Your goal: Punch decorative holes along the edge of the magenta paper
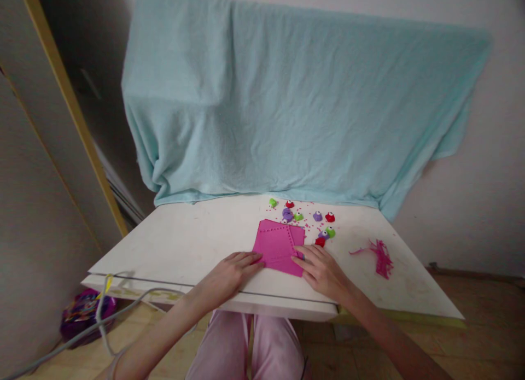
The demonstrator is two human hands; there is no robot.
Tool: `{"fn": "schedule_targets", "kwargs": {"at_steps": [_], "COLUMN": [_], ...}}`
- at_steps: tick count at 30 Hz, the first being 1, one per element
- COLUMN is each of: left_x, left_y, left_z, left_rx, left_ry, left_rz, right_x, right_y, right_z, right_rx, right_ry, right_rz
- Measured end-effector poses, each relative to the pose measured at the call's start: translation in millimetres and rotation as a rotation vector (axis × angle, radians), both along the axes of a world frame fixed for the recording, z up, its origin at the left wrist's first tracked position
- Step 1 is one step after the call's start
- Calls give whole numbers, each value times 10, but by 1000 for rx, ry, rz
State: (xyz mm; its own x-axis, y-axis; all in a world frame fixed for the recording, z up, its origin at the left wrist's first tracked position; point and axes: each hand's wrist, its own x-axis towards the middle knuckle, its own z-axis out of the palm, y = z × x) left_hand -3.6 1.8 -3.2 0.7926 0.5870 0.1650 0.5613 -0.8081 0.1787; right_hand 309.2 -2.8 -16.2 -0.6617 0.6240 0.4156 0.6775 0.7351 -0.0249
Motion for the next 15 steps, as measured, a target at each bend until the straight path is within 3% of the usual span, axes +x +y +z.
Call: {"fn": "schedule_targets", "kwargs": {"at_steps": [6, 15], "left_x": [50, 383], "left_y": [11, -60], "left_z": [22, 123], "left_rx": [15, 102], "left_ry": [-20, -16], "left_rz": [-5, 60], "right_x": [124, 62], "right_y": [-21, -57], "right_z": [-43, -3], "right_rx": [8, -40], "right_ry": [21, 25], "right_rz": [-18, -23]}}
